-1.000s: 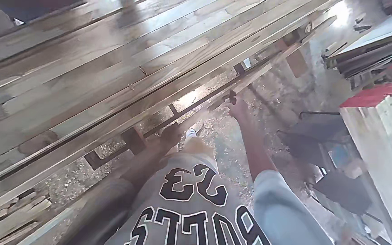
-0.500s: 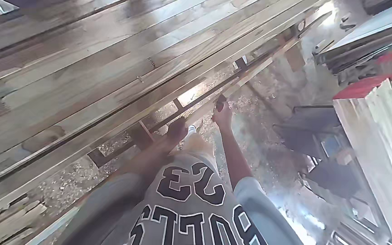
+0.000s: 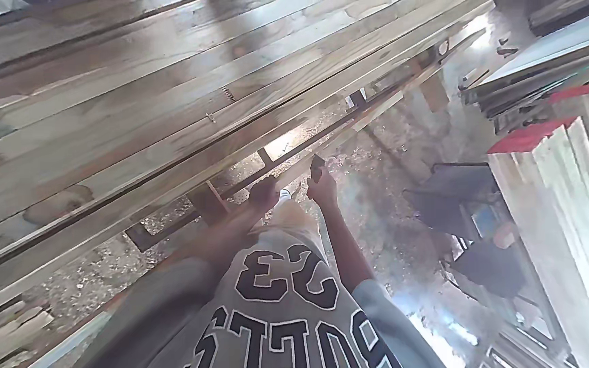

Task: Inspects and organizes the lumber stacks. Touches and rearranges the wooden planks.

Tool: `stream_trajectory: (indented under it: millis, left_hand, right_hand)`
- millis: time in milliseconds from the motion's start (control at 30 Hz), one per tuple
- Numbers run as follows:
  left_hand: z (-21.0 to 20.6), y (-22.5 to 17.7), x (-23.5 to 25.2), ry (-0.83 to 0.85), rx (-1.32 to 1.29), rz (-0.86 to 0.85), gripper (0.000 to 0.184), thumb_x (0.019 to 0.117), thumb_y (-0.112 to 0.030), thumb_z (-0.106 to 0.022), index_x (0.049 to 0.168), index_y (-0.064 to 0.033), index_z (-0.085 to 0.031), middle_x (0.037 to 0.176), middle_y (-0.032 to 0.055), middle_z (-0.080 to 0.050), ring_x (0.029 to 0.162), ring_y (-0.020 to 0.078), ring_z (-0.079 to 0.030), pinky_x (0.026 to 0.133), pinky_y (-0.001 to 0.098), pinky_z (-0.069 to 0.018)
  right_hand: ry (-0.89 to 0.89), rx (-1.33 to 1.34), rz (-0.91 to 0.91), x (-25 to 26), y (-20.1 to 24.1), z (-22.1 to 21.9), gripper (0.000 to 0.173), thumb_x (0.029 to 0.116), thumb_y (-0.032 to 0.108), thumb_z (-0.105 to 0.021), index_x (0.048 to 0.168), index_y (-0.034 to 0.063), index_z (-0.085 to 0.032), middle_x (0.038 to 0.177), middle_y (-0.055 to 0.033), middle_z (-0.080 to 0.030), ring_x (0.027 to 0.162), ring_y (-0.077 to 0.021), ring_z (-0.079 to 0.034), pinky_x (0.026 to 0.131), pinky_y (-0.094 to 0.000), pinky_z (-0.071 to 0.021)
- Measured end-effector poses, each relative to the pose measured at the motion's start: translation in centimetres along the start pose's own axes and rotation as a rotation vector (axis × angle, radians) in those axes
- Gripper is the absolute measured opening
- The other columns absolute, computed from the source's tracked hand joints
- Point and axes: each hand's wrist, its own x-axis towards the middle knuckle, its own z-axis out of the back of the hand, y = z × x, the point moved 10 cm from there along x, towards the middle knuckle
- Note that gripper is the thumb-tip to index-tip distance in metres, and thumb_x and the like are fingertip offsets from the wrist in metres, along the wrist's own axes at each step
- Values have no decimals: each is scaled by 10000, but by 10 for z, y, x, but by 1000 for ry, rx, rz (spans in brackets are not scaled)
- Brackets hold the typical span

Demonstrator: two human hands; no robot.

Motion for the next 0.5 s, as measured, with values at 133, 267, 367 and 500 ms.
stream_trajectory:
  millis: [133,267,367,500]
  left_hand:
    - [1,-1,-2,-22,-20,13,401,965,-270,-577,1267,-6,-582,1202,216,-673,1148,392,-660,929,595,-529]
    - [-3,-6,-4,-76,-41,3,391,937,-182,-622,1281,2,-601,1264,216,-647,1200,396,-625,994,593,-497]
    - [-9,-11,-6,-102,-11,27,399,919,-134,-655,1292,-2,-603,1283,215,-638,1216,403,-609,991,601,-489]
    - [-18,-14,-7,-170,29,36,368,903,-87,-652,1263,-20,-617,1228,198,-655,1156,407,-626,944,590,-500]
  right_hand:
    - [220,40,35,-13,-15,0,555,979,205,-634,1493,88,-461,1095,-171,-696,873,-251,-738,806,-434,-631]
    - [415,127,32,-9,-45,44,608,1040,132,-544,1598,114,-303,1222,-210,-627,868,-264,-734,751,-418,-644]
    - [367,-362,289,19,-27,120,537,1024,27,-488,1553,76,-411,1364,-227,-595,1106,-308,-676,946,-464,-565]
    - [78,-913,770,71,35,161,627,854,-65,-662,1355,311,-671,1202,-251,-644,1094,-454,-632,918,-658,-499]
